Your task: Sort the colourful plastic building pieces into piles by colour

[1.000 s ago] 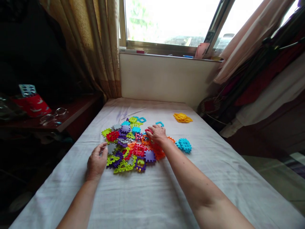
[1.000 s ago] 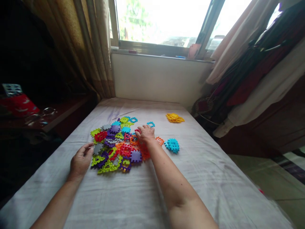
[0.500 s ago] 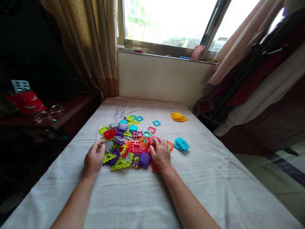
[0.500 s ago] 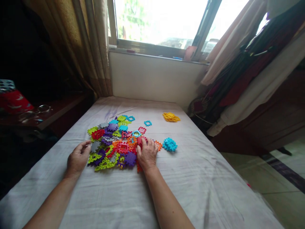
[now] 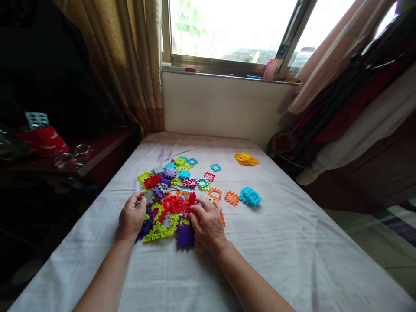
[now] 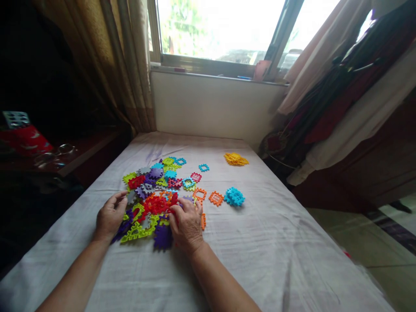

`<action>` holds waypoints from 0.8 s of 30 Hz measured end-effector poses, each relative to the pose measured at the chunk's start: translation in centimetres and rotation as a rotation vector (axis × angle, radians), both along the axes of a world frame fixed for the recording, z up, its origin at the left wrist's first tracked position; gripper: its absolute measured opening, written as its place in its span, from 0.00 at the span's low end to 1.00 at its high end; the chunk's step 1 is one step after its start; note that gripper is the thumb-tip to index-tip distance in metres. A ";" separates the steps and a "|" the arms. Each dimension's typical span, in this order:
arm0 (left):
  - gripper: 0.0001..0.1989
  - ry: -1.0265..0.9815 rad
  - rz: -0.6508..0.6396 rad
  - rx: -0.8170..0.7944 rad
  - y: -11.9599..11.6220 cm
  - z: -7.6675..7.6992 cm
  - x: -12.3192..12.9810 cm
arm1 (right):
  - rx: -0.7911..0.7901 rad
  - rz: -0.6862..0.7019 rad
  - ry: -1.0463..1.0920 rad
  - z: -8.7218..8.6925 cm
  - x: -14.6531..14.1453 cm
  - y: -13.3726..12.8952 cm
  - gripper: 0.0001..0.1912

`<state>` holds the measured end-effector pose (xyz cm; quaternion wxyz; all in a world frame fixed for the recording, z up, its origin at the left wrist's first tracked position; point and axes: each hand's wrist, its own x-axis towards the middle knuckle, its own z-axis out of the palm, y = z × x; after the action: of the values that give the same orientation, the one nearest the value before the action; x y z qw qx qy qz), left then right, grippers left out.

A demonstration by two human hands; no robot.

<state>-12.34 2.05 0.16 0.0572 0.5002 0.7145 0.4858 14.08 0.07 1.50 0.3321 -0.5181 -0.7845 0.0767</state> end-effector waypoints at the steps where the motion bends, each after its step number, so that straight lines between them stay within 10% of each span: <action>1: 0.18 0.002 -0.003 0.002 0.0 0.0 0.0 | 0.012 0.009 0.030 0.3 0.1 0.0 0.09; 6: 0.19 -0.010 -0.015 -0.006 0.0 0.0 0.0 | 0.030 0.192 0.034 1.3 0.2 -0.4 0.07; 13: 0.20 -0.030 -0.008 -0.014 0.1 0.1 0.2 | -0.082 -0.033 -0.067 2.8 1.0 2.9 0.08; 24: 0.19 -0.003 -0.001 -0.020 0.0 0.2 0.3 | -0.362 0.068 -0.395 4.4 -0.6 7.5 0.19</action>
<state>-12.05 2.07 0.37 0.0634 0.4993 0.7191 0.4792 13.50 7.61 5.89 0.0721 -0.5471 -0.8246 0.1243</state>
